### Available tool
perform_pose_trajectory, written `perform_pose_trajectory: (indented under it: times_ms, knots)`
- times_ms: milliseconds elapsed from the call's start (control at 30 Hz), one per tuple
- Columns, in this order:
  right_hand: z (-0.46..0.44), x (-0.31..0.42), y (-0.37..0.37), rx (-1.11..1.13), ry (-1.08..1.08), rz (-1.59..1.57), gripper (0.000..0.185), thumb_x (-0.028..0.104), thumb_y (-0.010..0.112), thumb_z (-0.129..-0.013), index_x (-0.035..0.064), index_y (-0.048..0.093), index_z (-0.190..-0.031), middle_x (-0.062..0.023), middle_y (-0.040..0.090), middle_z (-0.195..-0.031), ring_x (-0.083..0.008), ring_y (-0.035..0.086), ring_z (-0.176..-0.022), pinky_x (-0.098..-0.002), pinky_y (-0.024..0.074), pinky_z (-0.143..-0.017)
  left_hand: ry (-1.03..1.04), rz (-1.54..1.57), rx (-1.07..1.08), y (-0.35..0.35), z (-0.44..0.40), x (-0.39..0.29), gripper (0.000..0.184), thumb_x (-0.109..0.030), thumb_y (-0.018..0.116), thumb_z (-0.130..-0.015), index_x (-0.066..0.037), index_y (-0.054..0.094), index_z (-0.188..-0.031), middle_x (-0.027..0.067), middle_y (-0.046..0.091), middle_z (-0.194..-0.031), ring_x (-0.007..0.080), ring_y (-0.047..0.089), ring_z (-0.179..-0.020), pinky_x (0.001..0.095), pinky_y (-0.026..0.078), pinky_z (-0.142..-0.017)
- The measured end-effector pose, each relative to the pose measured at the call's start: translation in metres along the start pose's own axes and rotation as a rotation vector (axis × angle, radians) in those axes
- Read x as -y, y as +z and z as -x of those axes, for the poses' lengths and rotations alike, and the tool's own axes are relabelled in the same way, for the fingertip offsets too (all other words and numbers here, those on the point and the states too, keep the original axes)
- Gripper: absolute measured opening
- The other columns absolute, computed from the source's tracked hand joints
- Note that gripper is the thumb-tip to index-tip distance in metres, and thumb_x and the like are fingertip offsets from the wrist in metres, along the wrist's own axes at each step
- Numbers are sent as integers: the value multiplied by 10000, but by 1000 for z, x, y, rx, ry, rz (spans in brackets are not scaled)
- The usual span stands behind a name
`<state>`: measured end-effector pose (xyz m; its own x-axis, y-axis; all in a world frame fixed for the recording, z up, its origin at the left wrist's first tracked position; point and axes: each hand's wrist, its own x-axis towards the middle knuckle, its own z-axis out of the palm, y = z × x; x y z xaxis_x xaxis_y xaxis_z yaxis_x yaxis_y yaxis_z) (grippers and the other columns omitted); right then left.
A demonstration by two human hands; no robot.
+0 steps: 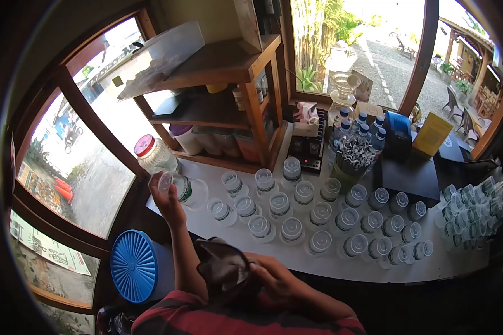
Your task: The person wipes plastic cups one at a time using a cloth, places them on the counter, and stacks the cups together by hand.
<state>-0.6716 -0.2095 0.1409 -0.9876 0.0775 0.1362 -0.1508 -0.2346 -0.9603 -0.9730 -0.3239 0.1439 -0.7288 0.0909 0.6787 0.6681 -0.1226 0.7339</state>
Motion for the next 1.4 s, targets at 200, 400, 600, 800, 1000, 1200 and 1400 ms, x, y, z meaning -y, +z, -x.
perform_pose_trajectory:
  times_ms: [200,400,600,800,1000,1200,1400]
  knots:
    - [5,-39,-30,-537,-282,-150,357,220,446,-1039,-61,548,-1234,-140,638,-1158,-203,637,-998,-330,514,-863,-277,-61,231,-27,-15,148,570,-54,722,-864,-28,425,-1351,123,509,-1287,237,534,-1176,355,410,-1037]
    - [-14,-41,-31,-796,-520,-398,387,262,425,-1045,-30,515,-1283,-156,605,-1239,-261,619,-1115,-410,502,-974,-108,-261,426,1,-8,202,571,-105,734,-838,-18,447,-1323,176,499,-1287,327,496,-1212,417,386,-1061]
    - [-10,-42,-26,-1039,-671,-376,456,356,448,-1038,15,498,-1337,-126,579,-1300,-270,576,-1192,-423,476,-992,295,-112,330,53,-20,111,336,-80,698,-821,-21,550,-1116,165,555,-1112,334,537,-1106,434,418,-983]
    - [10,-28,-16,-1085,-745,-401,473,352,451,-1033,34,471,-1382,-117,536,-1368,-281,528,-1250,-457,443,-1028,525,100,1071,191,-12,55,425,-211,761,-806,-72,554,-1150,149,584,-1104,344,541,-1130,441,466,-958]
    - [58,-46,-30,-1138,-722,-328,571,449,443,-1021,59,417,-1437,-132,479,-1440,-317,480,-1307,-498,394,-1092,334,-321,1580,278,11,88,563,-226,812,-751,-77,551,-1228,171,612,-1172,365,557,-1175,423,460,-1002]
    - [96,-35,-46,-1167,-681,-409,536,423,444,-1029,56,432,-1420,-130,487,-1427,-312,491,-1296,-491,401,-1086,353,-102,1508,292,-1,103,582,-210,839,-722,-47,586,-1220,173,621,-1194,349,569,-1173,411,464,-1004]
    - [108,-18,-68,-1142,-667,-383,518,405,470,-1025,52,450,-1403,-126,506,-1399,-294,506,-1274,-476,409,-1064,345,-197,1488,285,-9,77,558,-165,812,-751,-34,586,-1245,165,611,-1262,343,563,-1202,399,445,-1037]
